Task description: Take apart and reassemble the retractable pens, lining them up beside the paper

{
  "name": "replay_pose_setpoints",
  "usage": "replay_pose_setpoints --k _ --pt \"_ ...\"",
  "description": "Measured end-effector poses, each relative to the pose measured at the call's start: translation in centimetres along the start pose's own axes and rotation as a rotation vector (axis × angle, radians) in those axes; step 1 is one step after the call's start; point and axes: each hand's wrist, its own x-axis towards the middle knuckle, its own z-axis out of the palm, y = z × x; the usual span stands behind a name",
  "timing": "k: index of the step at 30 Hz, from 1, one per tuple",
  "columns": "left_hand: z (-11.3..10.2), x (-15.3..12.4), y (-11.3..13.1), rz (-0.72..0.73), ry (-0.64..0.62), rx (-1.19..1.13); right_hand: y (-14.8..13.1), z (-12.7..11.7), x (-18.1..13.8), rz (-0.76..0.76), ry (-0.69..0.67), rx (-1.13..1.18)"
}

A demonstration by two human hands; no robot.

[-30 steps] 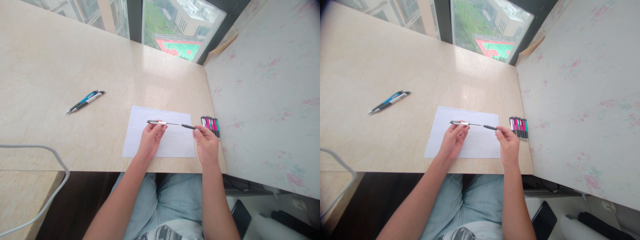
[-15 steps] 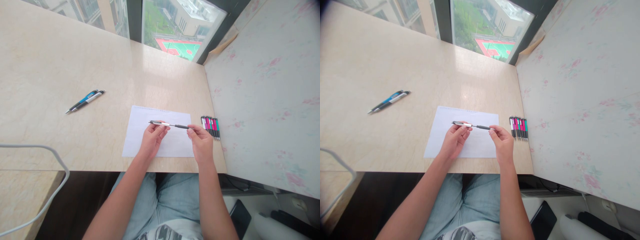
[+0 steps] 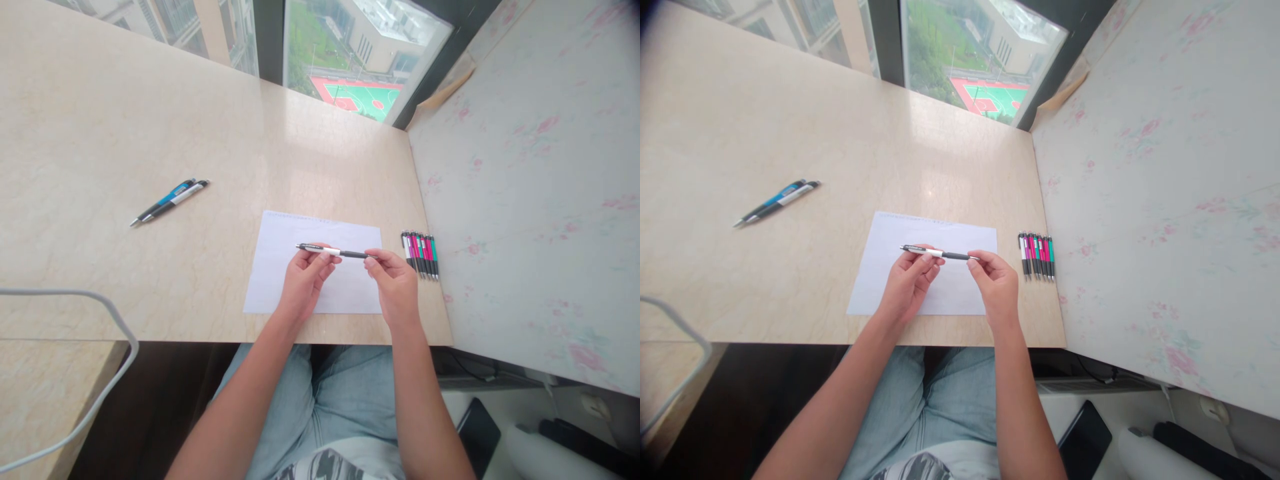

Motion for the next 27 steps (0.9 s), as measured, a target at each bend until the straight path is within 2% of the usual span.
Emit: replay_pose_setpoints --k 10,15,21,25,27 --pt "-0.1 0.0 -0.1 0.024 -0.004 0.034 -0.3 -0.6 0.3 -0.053 -0.021 -0.184" --pt "0.0 -0.1 0.0 0.001 -0.021 0.041 -0.7 -0.8 0.5 -0.027 -0.041 -0.313" --pt "-0.2 0.0 -0.2 0.005 0.005 0.029 -1.2 -0.6 0.4 -0.037 -0.142 -0.236" --pt "-0.2 0.0 -0.2 -0.006 -0.002 0.033 -0.9 -0.6 0.4 -0.027 -0.128 -0.332" --pt "-0.2 0.0 -0.2 -0.004 -0.002 0.032 -0.7 -0.7 0.5 0.003 -0.127 -0.288"
